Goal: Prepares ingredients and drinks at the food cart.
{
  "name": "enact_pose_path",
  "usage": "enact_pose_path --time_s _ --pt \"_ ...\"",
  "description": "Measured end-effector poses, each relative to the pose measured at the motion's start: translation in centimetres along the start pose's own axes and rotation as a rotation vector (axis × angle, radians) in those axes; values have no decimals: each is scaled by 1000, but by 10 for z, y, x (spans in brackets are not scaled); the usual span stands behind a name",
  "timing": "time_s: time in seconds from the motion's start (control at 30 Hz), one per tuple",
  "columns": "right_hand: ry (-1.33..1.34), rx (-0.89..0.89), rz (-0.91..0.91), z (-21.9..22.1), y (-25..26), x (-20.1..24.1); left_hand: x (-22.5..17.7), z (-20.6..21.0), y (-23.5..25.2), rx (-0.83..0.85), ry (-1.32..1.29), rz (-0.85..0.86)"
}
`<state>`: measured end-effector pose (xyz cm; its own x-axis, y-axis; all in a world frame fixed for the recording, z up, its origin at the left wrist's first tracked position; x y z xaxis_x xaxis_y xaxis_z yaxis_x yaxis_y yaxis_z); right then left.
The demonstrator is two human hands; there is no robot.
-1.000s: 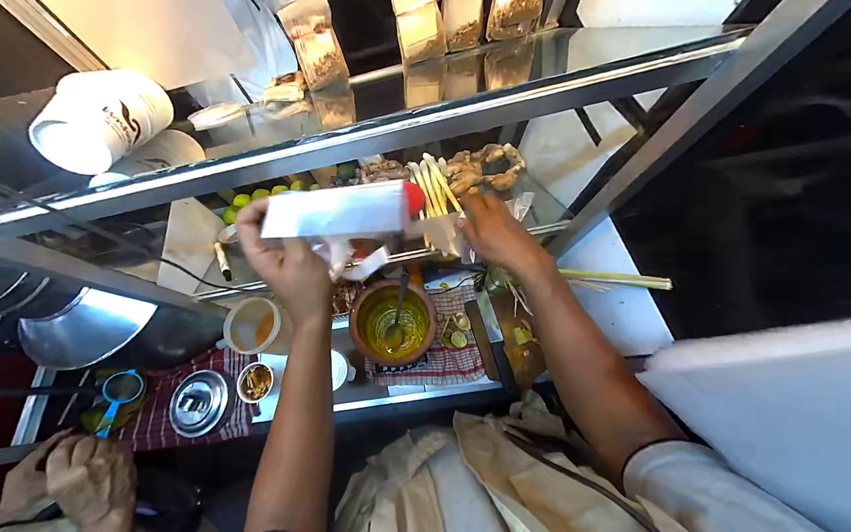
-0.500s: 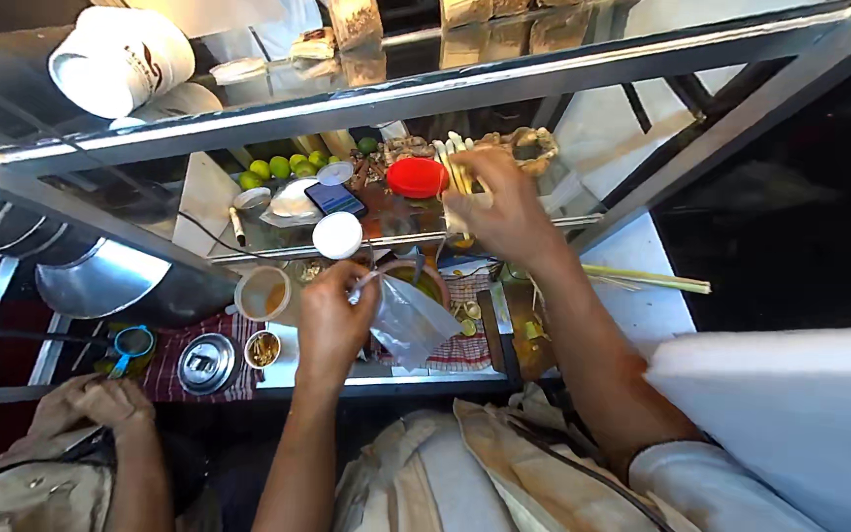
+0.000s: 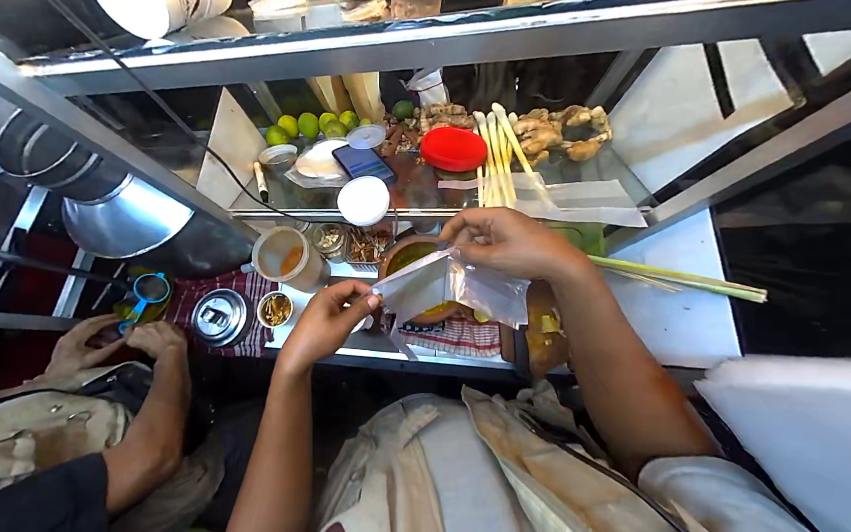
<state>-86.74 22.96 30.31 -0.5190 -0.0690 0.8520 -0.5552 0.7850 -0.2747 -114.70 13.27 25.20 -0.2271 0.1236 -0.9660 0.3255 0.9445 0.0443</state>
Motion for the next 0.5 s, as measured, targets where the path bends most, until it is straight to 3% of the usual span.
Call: enact_pose_path --time_s 0.13,0.27,0.4,0.47,0.5 --pt "-37 14 8 11 1 2 6 19 0 -182 -219 -55" --pt "31 2 15 11 0 2 10 30 2 -277 -265 -74" --pt "-365 -396 -118 14 -15 12 9 28 1 -438 -271 -50" --pt "-341 -539 -244 34 -28 30 8 33 1 -512 -300 -27" --pt "-281 -514 -264 49 -31 36 7 38 1 -540 -317 -15"
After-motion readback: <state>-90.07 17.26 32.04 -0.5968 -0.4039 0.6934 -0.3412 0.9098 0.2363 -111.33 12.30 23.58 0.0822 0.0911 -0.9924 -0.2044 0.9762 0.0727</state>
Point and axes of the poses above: each hand's wrist, its own y-axis towards the middle knuckle, its own z-axis out of the palm, x = y × z, the point moved 3 cm from there along y, towards the middle knuckle, and after that the axes turned 8 degrees about z, right-handed, at the moved point
